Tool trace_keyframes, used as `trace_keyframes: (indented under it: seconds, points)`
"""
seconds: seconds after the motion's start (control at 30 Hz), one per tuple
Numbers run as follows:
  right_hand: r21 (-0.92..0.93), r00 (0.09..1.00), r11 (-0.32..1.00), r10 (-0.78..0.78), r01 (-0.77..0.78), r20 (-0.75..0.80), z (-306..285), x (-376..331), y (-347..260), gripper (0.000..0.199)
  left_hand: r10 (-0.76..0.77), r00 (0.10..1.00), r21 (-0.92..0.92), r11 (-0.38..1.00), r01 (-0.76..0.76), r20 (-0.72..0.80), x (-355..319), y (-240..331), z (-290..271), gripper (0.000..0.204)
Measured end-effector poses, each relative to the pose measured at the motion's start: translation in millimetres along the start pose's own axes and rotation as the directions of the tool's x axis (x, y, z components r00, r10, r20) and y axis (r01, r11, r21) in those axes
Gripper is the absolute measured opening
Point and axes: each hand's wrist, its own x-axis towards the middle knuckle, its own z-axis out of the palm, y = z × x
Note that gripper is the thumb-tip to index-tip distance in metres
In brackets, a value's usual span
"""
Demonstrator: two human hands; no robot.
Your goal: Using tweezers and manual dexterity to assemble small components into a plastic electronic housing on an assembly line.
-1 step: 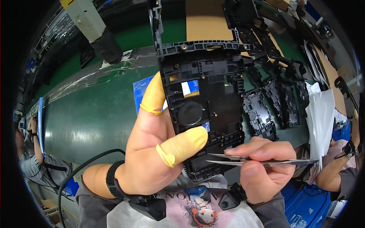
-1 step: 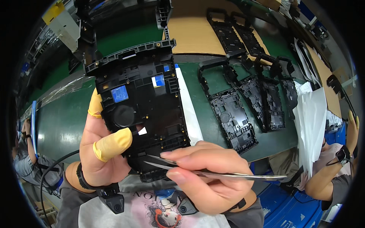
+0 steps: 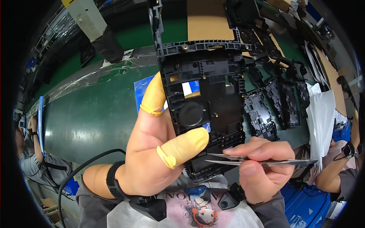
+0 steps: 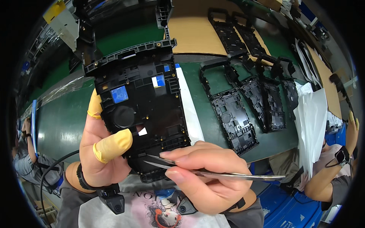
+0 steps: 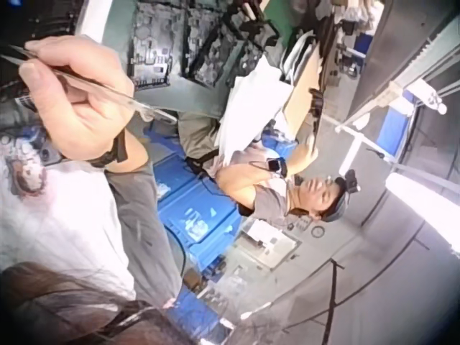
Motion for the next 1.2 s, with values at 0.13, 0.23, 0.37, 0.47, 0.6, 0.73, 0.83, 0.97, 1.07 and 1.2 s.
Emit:
trace_keyframes:
  seconds: [0.13,0.23,0.37,0.47,0.6,0.73,0.83,0.97,1.07,1.2]
  points:
    - [0.058,0.995,0.998,0.041,-0.035,-0.094,12.5,0.8,0.9,0.012,0.077,0.997,0.007,0.997,-0.077,-0.016,-4.2,-2.5,-4.7,0.069]
    - [-0.015,0.999,1.0,-0.01,0.009,-0.049,14.8,1.7,0.2,0.013,0.071,0.997,-0.003,0.997,-0.071,-0.036,-6.7,-1.5,-4.7,0.07]
    - [0.022,1.0,1.0,0.015,-0.015,-0.022,15.1,-0.1,1.5,0.016,0.068,0.996,-0.006,0.998,-0.069,-0.06,-7.6,2.0,-5.5,0.069]
    - [0.082,0.999,0.997,-0.007,0.011,-0.052,17.8,-0.9,3.9,0.019,0.038,0.998,-0.022,0.999,-0.039,-0.059,-8.2,4.5,-7.2,0.068]
    - [0.124,0.997,0.991,0.058,-0.051,-0.055,21.3,-1.1,4.3,0.019,0.007,0.998,-0.042,0.999,-0.009,-0.056,-8.9,6.3,-11.6,0.065]
    - [0.143,0.992,0.985,0.108,-0.097,-0.071,22.5,-1.0,5.8,0.016,0.002,0.999,-0.068,0.998,-0.005,-0.045,-10.8,7.4,-12.6,0.061]
    - [0.224,0.974,0.961,0.194,-0.163,-0.121,25.5,0.7,2.1,0.015,-0.009,0.999,-0.056,0.998,0.007,-0.05,-10.3,7.3,-13.2,0.058]
    - [0.175,0.977,0.97,0.191,-0.171,-0.099,24.2,0.4,2.4,0.015,-0.032,0.999,-0.095,0.995,0.029,-0.033,-10.7,7.9,-18.1,0.057]
    - [0.161,0.98,0.973,0.182,-0.167,-0.082,25.2,0.7,2.0,0.016,-0.045,0.998,-0.084,0.996,0.041,-0.046,-11.3,9.2,-17.2,0.057]
    - [0.17,0.983,0.974,0.166,-0.15,-0.079,28.1,1.0,2.5,0.016,-0.038,0.998,-0.092,0.995,0.033,-0.059,-12.2,9.4,-16.9,0.057]
